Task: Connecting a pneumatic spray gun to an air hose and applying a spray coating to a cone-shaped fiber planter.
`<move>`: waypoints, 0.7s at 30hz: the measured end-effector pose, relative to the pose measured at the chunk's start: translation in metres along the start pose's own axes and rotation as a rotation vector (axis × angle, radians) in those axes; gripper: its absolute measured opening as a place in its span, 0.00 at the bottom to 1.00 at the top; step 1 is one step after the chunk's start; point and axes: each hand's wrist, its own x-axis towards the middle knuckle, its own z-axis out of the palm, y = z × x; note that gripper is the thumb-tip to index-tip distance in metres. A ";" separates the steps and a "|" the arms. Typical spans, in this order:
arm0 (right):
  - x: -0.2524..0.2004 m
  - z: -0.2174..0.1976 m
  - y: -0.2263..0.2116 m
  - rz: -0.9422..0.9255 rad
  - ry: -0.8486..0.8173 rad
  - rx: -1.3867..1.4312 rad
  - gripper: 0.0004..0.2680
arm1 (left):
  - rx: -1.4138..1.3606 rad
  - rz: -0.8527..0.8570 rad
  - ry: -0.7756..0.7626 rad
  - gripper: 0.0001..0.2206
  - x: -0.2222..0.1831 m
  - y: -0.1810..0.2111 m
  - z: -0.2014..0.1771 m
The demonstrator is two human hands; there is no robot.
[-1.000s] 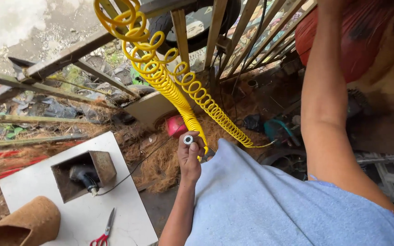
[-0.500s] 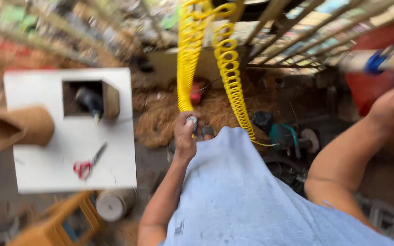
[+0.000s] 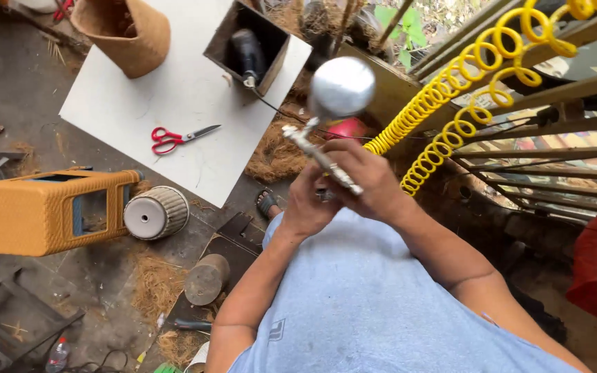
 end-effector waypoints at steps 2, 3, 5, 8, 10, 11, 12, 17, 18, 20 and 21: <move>0.017 0.034 -0.017 -0.067 -0.080 -0.042 0.13 | -0.026 -0.052 0.065 0.15 -0.009 -0.011 -0.024; 0.024 0.053 -0.026 -0.122 -0.086 -0.047 0.13 | -0.025 -0.061 0.114 0.13 -0.012 -0.012 -0.037; 0.035 0.082 -0.050 -0.160 -0.087 -0.056 0.12 | -0.032 -0.079 0.147 0.12 -0.021 -0.011 -0.067; 0.044 0.110 -0.068 -0.170 -0.071 0.168 0.16 | -0.055 -0.121 0.227 0.09 -0.027 -0.013 -0.113; 0.031 0.127 -0.059 -0.043 -0.021 0.229 0.14 | -0.053 -0.167 0.342 0.09 -0.031 -0.014 -0.146; 0.029 0.135 -0.052 -0.032 -0.014 0.226 0.14 | -0.056 -0.172 0.331 0.09 -0.031 -0.014 -0.162; 0.025 0.142 -0.046 0.024 -0.073 0.203 0.11 | -0.065 -0.155 0.363 0.10 -0.032 -0.014 -0.177; 0.024 0.189 -0.079 0.117 -0.307 0.277 0.16 | -0.075 -0.105 0.430 0.12 -0.037 -0.005 -0.226; 0.024 0.201 -0.086 0.152 -0.349 0.357 0.17 | -0.083 -0.095 0.452 0.12 -0.042 -0.007 -0.231; 0.022 0.225 -0.086 0.183 -0.400 0.445 0.19 | -0.083 -0.087 0.483 0.12 -0.050 -0.008 -0.241; 0.019 0.235 -0.078 0.277 -0.448 0.577 0.23 | -0.106 -0.093 0.493 0.12 -0.054 -0.008 -0.246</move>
